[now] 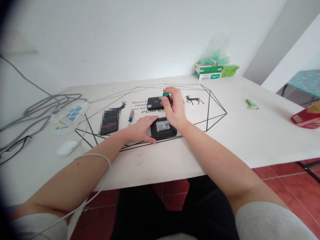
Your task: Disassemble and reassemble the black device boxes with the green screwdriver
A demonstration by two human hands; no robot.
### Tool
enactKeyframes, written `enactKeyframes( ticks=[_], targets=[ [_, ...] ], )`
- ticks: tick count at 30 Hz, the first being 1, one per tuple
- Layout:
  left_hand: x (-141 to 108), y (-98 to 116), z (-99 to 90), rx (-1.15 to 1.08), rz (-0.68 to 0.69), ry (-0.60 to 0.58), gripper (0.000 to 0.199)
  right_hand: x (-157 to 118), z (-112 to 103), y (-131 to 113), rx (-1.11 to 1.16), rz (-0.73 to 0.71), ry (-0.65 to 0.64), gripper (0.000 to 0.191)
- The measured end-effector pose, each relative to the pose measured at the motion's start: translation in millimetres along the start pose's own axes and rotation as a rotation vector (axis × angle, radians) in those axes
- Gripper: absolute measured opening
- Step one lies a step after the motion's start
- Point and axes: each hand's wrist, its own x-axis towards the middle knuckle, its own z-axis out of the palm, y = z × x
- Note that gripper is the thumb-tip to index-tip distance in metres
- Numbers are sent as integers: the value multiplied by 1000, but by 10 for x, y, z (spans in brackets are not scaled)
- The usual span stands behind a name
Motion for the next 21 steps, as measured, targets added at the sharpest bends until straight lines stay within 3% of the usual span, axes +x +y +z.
enactKeyframes(
  ticks=[13, 21],
  targets=[
    [2, 5, -8, -4, 5, 1, 128, 20, 4, 90, -89, -54, 62, 42],
    [-1, -25, 5, -7, 10, 4, 128, 31, -19, 48, -15, 14, 16, 38]
  ],
)
